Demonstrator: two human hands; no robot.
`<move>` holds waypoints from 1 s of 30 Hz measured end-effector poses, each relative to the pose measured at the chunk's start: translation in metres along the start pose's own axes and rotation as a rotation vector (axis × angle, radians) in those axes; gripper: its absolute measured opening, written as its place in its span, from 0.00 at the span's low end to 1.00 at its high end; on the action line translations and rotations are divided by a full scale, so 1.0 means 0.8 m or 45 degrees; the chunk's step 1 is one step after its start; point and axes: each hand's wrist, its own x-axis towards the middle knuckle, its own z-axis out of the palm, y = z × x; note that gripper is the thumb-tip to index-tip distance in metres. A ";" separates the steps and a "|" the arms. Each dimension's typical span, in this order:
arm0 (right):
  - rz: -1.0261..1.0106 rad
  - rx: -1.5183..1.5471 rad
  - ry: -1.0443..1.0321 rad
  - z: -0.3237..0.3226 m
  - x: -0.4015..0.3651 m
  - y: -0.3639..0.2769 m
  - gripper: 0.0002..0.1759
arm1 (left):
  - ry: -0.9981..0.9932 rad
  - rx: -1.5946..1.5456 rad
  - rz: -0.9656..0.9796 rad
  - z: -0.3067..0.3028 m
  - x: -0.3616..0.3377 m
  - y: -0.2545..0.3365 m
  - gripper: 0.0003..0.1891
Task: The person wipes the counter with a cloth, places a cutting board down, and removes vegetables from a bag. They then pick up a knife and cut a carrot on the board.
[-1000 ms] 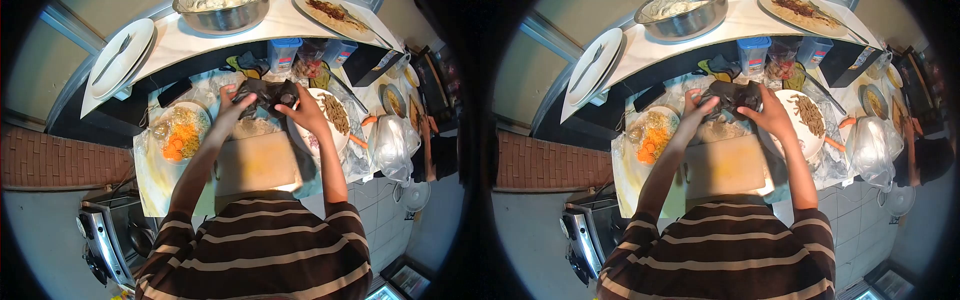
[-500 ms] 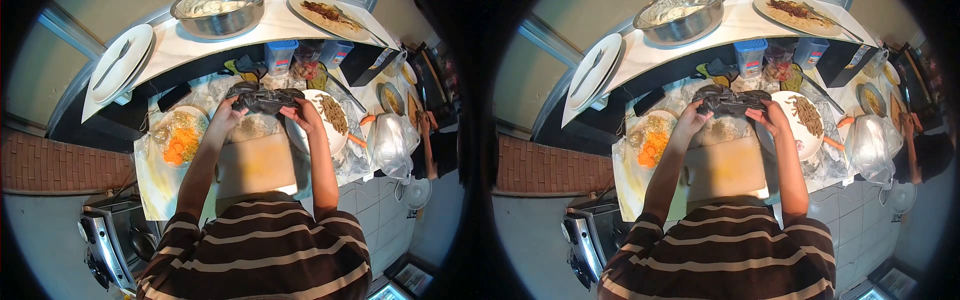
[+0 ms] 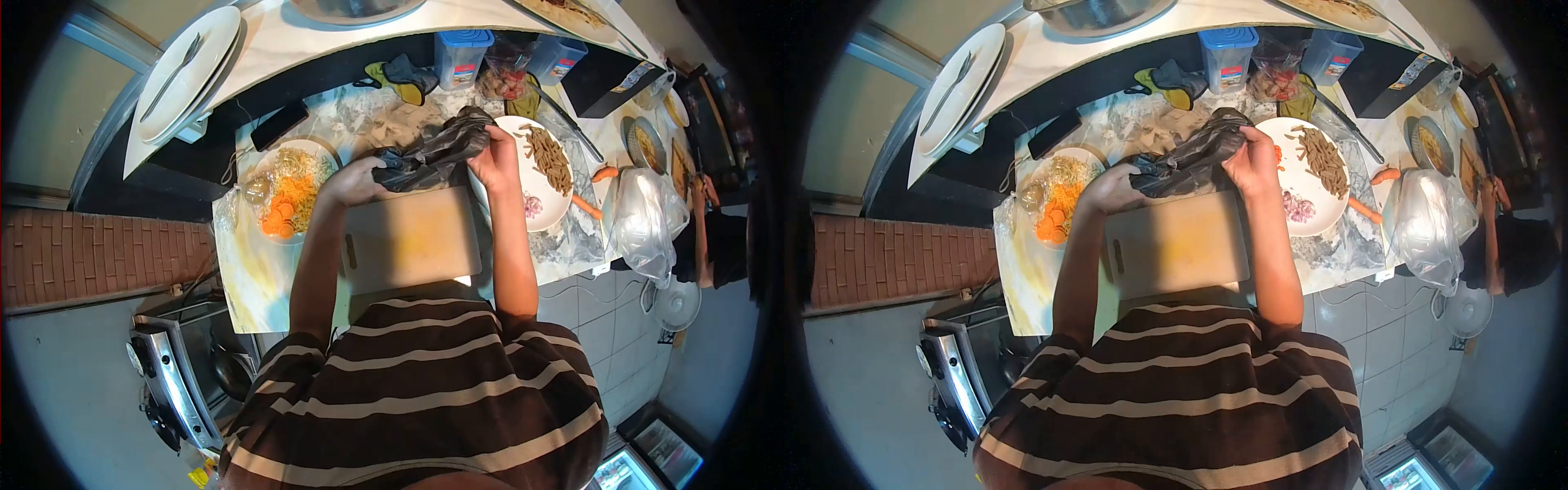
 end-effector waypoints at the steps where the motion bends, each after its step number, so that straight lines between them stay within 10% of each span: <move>1: 0.004 -0.003 0.005 0.012 -0.004 0.002 0.17 | 0.002 0.136 -0.041 -0.008 -0.005 0.006 0.21; 3: -0.068 -0.148 0.020 0.041 -0.016 0.011 0.19 | -0.212 0.125 0.031 -0.012 -0.014 0.006 0.21; 5: -0.087 -0.288 -0.022 0.057 -0.030 0.018 0.16 | 0.397 0.382 -0.007 0.056 -0.043 0.018 0.23; 7: -0.021 -0.714 -0.172 0.054 -0.036 0.017 0.16 | 0.479 0.444 0.066 0.048 -0.036 0.007 0.26; 11: -0.284 -2.521 0.335 0.054 -0.047 0.033 0.23 | 0.432 0.196 0.131 0.038 -0.036 -0.005 0.22; 13: -0.099 -2.736 0.363 0.079 -0.064 0.043 0.25 | 0.264 -0.387 0.471 0.023 -0.029 -0.016 0.16; 16: 0.208 -2.690 0.239 0.078 -0.065 0.042 0.26 | -0.051 -0.705 0.515 -0.005 -0.016 -0.034 0.15; 20: -0.025 -1.275 0.231 0.050 -0.064 0.065 0.19 | -0.640 -0.853 0.606 -0.026 -0.004 -0.051 0.17; 22: -0.087 -0.210 0.035 0.024 -0.056 0.076 0.17 | -0.430 -0.664 0.641 0.017 -0.030 -0.038 0.18; 25: -0.017 0.282 -0.141 0.004 -0.050 0.081 0.18 | -0.169 -0.536 0.532 0.031 -0.044 -0.030 0.20; 30: -0.115 0.121 -0.194 -0.012 -0.058 0.075 0.23 | -0.219 -0.489 0.368 0.016 -0.045 -0.030 0.21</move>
